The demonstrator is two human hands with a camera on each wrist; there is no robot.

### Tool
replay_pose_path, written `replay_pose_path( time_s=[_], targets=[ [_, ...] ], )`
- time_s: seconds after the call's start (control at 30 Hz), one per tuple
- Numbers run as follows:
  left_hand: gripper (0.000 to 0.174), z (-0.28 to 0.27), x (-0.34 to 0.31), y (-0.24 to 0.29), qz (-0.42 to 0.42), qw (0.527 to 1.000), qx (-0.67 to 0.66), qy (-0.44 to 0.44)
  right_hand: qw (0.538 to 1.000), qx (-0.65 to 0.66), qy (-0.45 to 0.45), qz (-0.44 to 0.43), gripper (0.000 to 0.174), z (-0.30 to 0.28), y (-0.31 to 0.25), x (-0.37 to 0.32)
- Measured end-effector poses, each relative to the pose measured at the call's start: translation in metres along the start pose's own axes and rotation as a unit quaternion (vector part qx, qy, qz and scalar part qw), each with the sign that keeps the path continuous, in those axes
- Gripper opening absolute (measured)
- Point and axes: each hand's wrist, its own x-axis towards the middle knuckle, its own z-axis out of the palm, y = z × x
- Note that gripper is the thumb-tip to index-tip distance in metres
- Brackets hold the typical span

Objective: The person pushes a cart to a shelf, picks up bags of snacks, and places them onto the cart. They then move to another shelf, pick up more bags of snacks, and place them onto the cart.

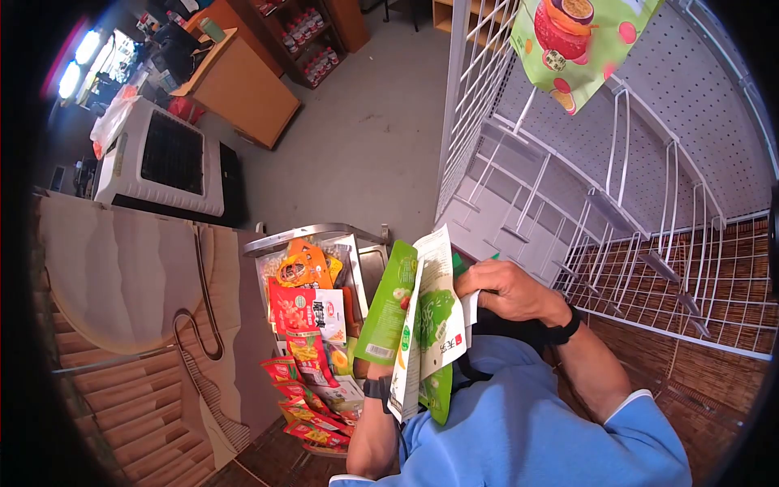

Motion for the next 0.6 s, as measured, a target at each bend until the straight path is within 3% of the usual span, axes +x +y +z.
replay_pose_path(
  time_s=[0.2,0.27,0.33,0.4,0.5,0.6],
  targets=[
    [0.060,-0.031,-0.040,-0.028,0.018,0.999,0.044,0.018,0.987,0.116,0.008,0.112,0.025,0.002,0.001,-0.010],
    [0.060,-0.019,-0.033,-0.030,0.024,0.998,0.059,0.021,0.980,0.141,0.019,0.138,0.024,0.003,0.006,-0.014],
    [0.060,-0.019,-0.027,-0.026,0.028,0.997,0.075,0.023,0.953,0.195,0.112,0.205,0.017,0.006,0.016,-0.023],
    [0.060,-0.035,-0.024,-0.018,0.032,0.995,0.089,0.022,0.949,0.195,0.130,0.211,0.015,0.004,0.023,-0.030],
    [0.059,-0.038,-0.005,-0.001,0.041,0.993,0.110,0.019,0.897,0.278,0.268,0.214,0.026,-0.001,0.015,-0.032],
    [0.059,-0.068,-0.026,-0.013,0.053,0.990,0.132,0.021,0.912,0.211,0.288,0.201,0.025,-0.013,0.009,-0.038]
  ],
)
